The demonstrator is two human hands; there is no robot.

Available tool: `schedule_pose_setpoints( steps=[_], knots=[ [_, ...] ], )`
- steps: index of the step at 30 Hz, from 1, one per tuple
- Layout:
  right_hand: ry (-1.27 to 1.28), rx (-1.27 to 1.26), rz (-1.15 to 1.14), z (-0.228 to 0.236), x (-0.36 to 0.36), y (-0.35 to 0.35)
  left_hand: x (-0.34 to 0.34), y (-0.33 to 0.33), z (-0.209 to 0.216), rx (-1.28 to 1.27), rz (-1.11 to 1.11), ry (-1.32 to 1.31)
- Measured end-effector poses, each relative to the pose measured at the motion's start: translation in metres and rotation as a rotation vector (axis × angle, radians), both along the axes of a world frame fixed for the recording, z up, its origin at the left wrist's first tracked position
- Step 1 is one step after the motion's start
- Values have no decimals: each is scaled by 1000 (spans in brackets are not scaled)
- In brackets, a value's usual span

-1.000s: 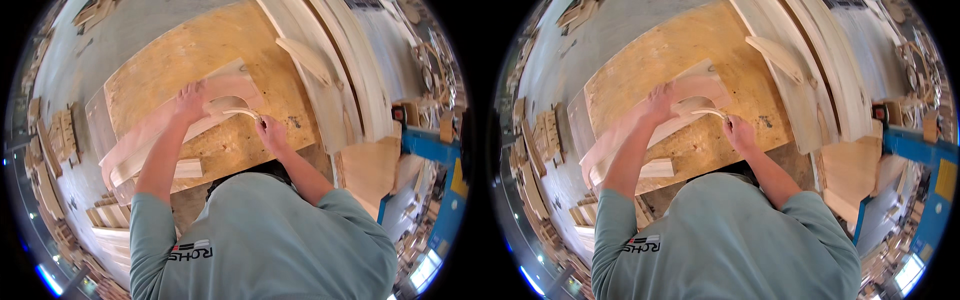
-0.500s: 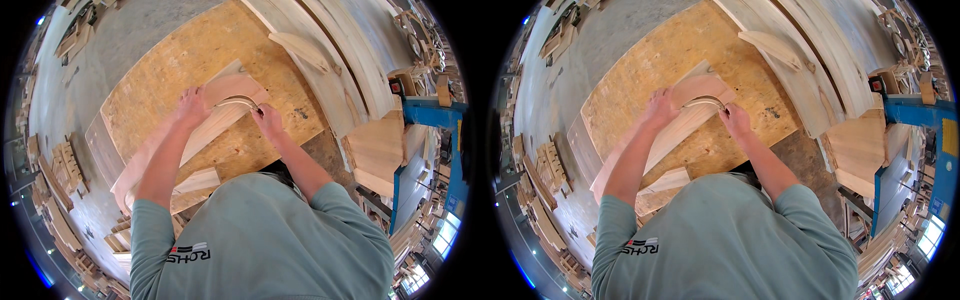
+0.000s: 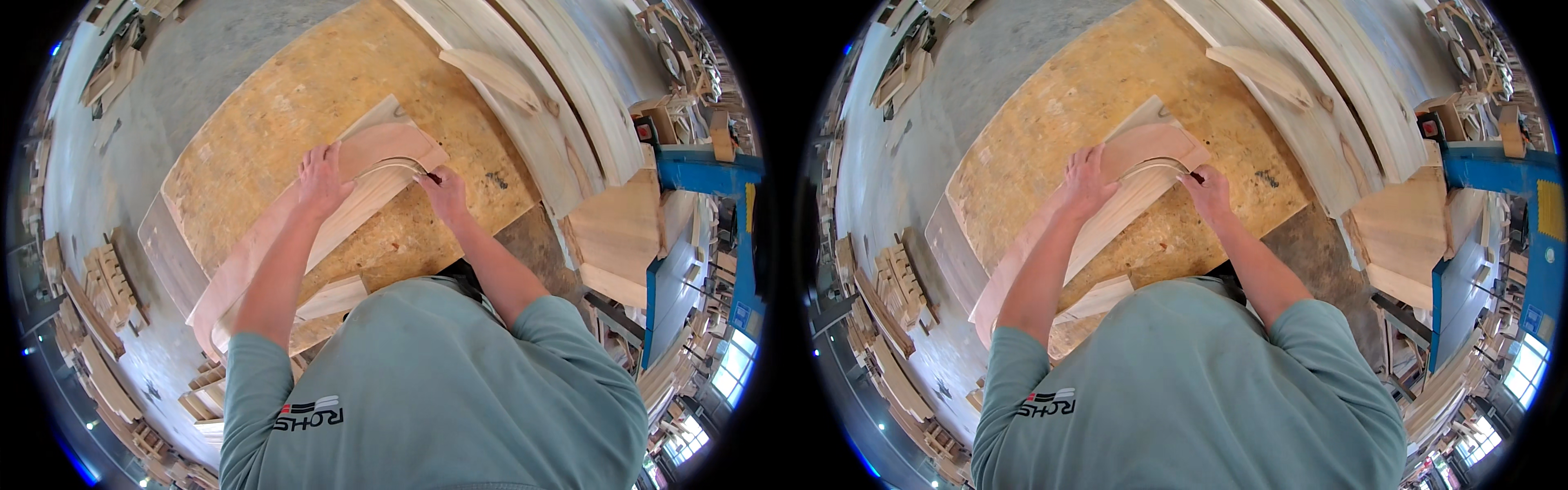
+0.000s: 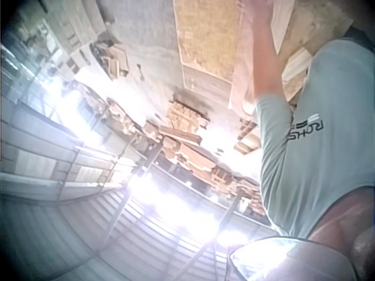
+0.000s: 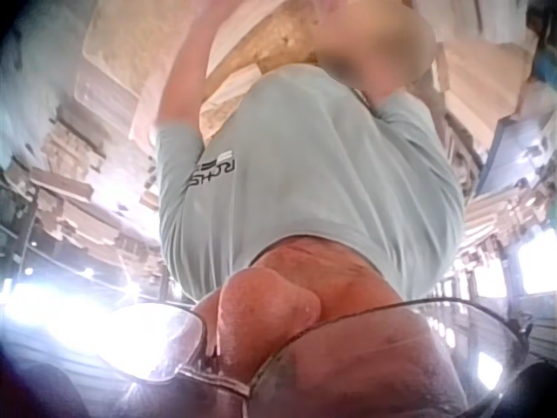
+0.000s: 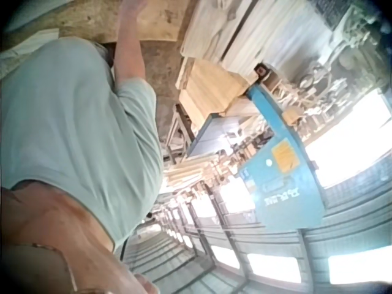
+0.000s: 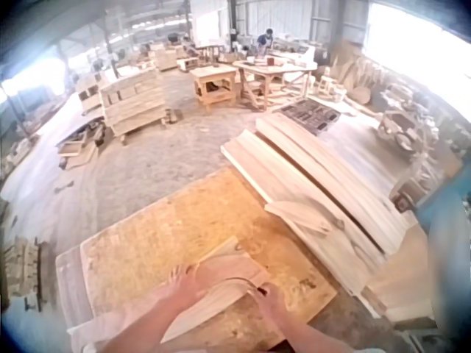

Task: The person cuts a curved piece of wood using a band saw, then marks the cut piece with a pen and places it next to a larger wooden frame.

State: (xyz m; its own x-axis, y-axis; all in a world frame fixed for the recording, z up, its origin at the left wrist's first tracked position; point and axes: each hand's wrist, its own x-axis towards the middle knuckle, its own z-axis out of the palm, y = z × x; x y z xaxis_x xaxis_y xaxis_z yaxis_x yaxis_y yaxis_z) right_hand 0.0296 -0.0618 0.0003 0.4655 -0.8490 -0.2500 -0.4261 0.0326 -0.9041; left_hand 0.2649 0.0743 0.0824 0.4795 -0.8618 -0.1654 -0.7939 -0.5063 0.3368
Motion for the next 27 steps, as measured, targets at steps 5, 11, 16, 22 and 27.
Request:
schedule_pose_setpoints(
  steps=[5,11,16,22,27],
  knots=[
    [-70,45,-32,-15,2,-1,-2,2,-7,-31,35,14],
    [-258,105,-112,-45,5,4,-2,1,-4,-48,33,52],
    [-24,38,-75,-7,5,5,-3,2,-8,-61,28,11],
    [-193,132,-69,-13,2,7,-12,-4,-7,-44,72,-15],
    [-255,179,-72,-10,6,5,-11,-5,-15,-90,95,-6]
  ],
)
